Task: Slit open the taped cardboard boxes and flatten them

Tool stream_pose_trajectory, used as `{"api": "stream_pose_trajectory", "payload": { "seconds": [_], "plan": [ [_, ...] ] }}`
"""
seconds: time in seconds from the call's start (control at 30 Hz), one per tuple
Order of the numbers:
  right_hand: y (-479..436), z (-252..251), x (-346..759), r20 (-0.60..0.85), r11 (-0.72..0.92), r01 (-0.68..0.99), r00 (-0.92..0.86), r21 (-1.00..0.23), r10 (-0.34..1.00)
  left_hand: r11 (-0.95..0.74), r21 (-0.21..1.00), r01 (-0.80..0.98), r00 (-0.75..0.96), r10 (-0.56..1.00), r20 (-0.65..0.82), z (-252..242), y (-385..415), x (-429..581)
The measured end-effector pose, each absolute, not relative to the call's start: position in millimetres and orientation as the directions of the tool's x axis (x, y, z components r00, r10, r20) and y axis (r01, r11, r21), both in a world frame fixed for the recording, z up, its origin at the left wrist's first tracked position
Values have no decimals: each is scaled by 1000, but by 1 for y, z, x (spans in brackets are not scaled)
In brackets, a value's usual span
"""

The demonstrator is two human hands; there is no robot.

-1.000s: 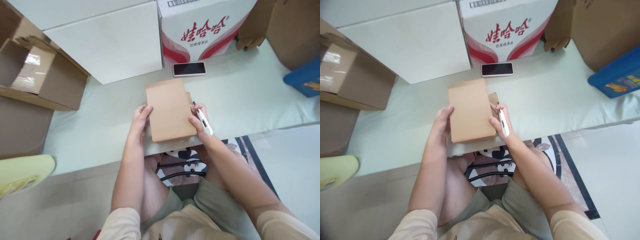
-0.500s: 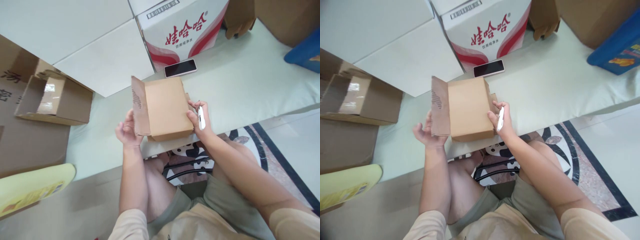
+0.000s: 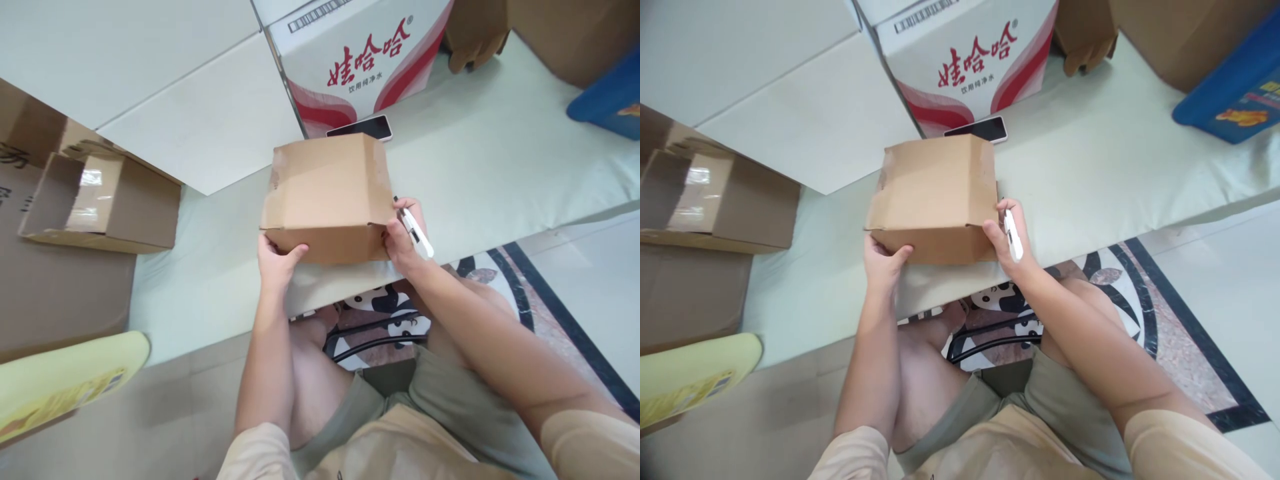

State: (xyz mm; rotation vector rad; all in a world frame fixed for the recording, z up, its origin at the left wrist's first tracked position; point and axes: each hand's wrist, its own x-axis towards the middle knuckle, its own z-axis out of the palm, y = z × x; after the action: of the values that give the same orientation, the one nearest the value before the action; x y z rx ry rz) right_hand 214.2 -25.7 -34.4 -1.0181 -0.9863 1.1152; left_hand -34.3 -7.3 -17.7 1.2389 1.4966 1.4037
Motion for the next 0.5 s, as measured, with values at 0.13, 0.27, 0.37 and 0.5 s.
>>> {"api": "stream_pose_trajectory", "payload": {
  "seconds": [0.13,0.27,0.37,0.5],
  "plan": [
    [-33,-23,216,111,157,-226,204,-961,973,-1,968,251,-393,914,102,-8,-10,-32],
    [-34,-23,221,147,188,-79,366,-979,919,-4,992,127,-274,961,39,-4,-24,-38],
    [-28,-28,226,112,169,-87,452,-982,885,16,999,-28,-126,992,-20,-5,-27,-43],
    [-24,-25,232,78,162,-157,442,-974,894,6,992,128,-105,994,8,-6,-16,-43]
  ]
}}
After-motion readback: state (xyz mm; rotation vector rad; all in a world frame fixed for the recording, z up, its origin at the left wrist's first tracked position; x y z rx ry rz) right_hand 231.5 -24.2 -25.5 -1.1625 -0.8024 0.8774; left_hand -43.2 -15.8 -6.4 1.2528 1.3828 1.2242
